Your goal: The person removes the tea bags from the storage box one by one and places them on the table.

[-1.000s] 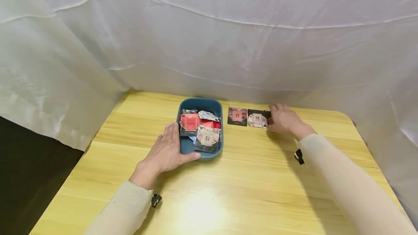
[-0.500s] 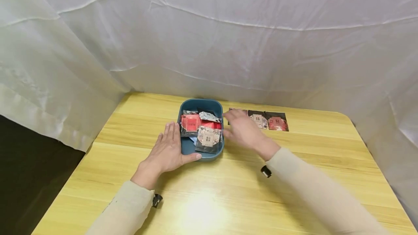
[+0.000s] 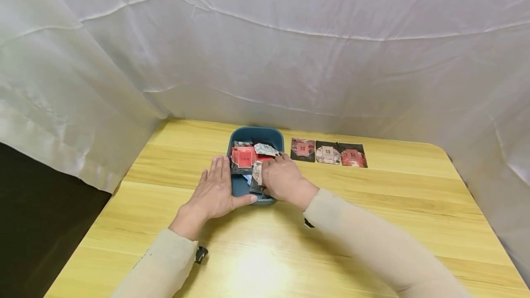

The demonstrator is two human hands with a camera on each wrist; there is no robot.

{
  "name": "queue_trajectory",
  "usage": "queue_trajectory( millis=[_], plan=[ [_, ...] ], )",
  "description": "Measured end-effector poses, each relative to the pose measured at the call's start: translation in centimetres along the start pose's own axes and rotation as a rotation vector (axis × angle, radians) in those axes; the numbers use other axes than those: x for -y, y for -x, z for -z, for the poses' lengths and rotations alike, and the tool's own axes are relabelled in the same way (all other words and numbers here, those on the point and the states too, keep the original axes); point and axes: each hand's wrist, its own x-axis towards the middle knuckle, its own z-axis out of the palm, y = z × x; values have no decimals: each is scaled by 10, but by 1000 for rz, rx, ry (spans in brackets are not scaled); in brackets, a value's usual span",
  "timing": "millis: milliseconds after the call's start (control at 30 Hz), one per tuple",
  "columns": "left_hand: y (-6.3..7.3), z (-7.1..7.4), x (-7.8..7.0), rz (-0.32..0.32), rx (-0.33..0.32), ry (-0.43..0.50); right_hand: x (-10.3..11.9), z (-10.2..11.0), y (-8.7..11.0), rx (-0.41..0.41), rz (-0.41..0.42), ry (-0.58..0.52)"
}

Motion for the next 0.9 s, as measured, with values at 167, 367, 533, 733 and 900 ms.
queue_trajectory(
  millis=[167,367,533,733,900],
  plan=[
    [0,-1,1,-3,-7,3,5,-1,-5,48,-42,32],
    [0,-1,2,-6,-4,1,5,-2,-9,59,-57,29],
    [0,-1,1,-5,-3,13,3,-5,-11,30,-49,-30],
    [0,0,1,0,0,24,0,-9,-13,20,-50,-74],
    [0,-1,1,4,4,31,0,-12,-13,16,-49,-101]
  ],
)
